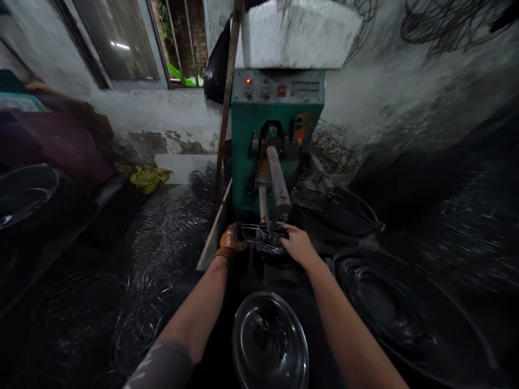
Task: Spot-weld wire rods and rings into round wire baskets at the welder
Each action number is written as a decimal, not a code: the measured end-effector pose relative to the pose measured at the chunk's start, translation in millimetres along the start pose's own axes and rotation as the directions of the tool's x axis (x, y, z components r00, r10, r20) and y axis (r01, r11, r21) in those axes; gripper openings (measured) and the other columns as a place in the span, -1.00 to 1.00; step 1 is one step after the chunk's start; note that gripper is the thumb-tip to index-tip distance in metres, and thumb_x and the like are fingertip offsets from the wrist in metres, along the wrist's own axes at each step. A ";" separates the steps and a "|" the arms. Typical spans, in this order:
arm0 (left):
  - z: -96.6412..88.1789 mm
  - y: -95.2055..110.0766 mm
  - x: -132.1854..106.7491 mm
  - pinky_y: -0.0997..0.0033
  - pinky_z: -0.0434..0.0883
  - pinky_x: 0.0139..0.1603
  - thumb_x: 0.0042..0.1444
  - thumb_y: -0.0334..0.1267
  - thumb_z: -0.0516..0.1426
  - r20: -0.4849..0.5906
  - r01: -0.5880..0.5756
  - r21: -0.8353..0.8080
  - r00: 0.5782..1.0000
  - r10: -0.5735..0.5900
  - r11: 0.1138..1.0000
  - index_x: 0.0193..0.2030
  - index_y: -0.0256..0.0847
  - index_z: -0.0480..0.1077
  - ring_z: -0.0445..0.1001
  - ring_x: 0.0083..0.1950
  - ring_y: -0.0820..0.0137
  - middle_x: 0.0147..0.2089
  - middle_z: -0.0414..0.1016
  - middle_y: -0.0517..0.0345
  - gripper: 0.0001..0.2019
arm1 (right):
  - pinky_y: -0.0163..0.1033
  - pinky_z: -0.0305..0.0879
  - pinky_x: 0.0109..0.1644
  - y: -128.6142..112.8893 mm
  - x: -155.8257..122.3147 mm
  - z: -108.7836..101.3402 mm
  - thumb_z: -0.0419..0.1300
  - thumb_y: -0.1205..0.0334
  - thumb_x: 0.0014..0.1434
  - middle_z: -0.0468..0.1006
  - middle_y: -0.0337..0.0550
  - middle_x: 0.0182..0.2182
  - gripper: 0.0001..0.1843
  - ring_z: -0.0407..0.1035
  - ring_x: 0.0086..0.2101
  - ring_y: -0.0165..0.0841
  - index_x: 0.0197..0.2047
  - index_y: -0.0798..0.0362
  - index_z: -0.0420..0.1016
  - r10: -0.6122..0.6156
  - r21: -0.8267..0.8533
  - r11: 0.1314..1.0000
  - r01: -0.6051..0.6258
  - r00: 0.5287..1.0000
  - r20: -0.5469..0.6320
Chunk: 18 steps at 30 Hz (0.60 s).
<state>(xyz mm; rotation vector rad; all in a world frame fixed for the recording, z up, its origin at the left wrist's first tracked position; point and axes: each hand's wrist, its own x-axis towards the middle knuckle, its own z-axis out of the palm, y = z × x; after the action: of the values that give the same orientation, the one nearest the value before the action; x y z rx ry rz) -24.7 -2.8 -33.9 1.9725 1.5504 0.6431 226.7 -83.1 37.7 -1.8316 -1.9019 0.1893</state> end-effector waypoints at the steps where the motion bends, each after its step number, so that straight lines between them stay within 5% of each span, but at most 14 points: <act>1: -3.8 0.7 -4.6 0.15 0.40 0.41 -0.01 -0.15 0.39 -0.004 -0.029 0.017 1.000 0.029 0.999 0.45 -0.34 0.23 0.44 0.37 0.02 0.39 0.41 -0.22 -0.11 | -0.09 0.46 0.19 12.5 -6.5 0.5 0.20 0.35 0.16 0.69 0.06 0.00 -0.60 0.58 0.03 -0.11 0.06 0.11 0.63 0.004 0.069 0.998 0.000 0.998 -0.056; 4: -10.9 7.0 -20.4 0.03 0.27 0.51 -0.04 -0.09 0.38 -0.109 -0.198 0.114 0.972 0.210 0.974 0.53 -0.34 0.12 0.27 0.50 -0.06 0.50 0.24 -0.28 0.01 | -0.08 0.55 0.02 49.4 -26.4 4.9 0.21 0.27 0.11 0.71 0.00 -0.07 -0.57 0.62 -0.14 -0.15 0.06 0.04 0.63 0.110 0.210 0.975 -0.072 0.979 -0.173; 7: -6.8 20.5 -30.3 0.02 0.18 0.56 0.04 -0.03 0.31 -0.214 -0.423 0.211 0.859 0.464 0.881 0.55 -0.27 0.10 0.14 0.56 -0.02 0.52 0.22 -0.21 -0.04 | -0.05 0.53 0.10 69.8 -35.6 16.5 0.25 0.30 -0.01 0.71 0.01 -0.05 -0.53 0.62 -0.09 -0.13 0.02 0.05 0.66 0.190 0.247 0.958 -0.148 0.969 -0.156; 10: 4.0 32.7 -29.2 -0.01 0.19 0.53 0.09 0.03 0.28 -0.243 -0.511 0.267 0.784 0.571 0.817 0.53 -0.22 0.14 0.16 0.55 -0.03 0.48 0.29 -0.18 -0.10 | -0.06 0.51 0.13 75.1 -30.5 29.2 0.23 0.29 -0.01 0.74 -0.06 -0.09 -0.58 0.61 -0.06 -0.14 -0.05 0.01 0.68 0.254 0.309 0.925 -0.219 0.964 -0.077; 15: 12.7 34.5 -16.4 -0.05 0.33 0.41 0.02 0.04 0.34 -0.288 -0.514 0.268 0.765 0.577 0.815 0.42 -0.22 0.30 0.35 0.41 -0.05 0.31 0.46 -0.19 -0.16 | -0.10 0.54 0.00 82.2 -18.6 30.9 0.26 0.19 0.00 0.76 -0.10 -0.22 -0.71 0.64 -0.17 -0.13 -0.19 -0.02 0.70 0.291 0.354 0.897 -0.265 0.956 -0.024; 18: 10.2 34.0 -11.7 0.01 0.37 0.38 0.05 0.04 0.30 -0.282 -0.502 0.212 0.790 0.544 0.839 0.28 -0.19 0.41 0.43 0.32 0.02 0.23 0.53 -0.13 -0.33 | -0.12 0.53 -0.01 84.1 -19.1 24.9 0.25 0.18 0.01 0.76 -0.11 -0.24 -0.72 0.64 -0.18 -0.14 -0.21 -0.02 0.70 0.265 0.334 0.912 -0.239 0.964 -0.034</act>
<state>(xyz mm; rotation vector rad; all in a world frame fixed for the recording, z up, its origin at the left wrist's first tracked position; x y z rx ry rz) 3.7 -21.8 -18.9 2.5260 1.2242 1.1819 291.3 -88.2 -24.4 -1.8166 -1.4708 0.4838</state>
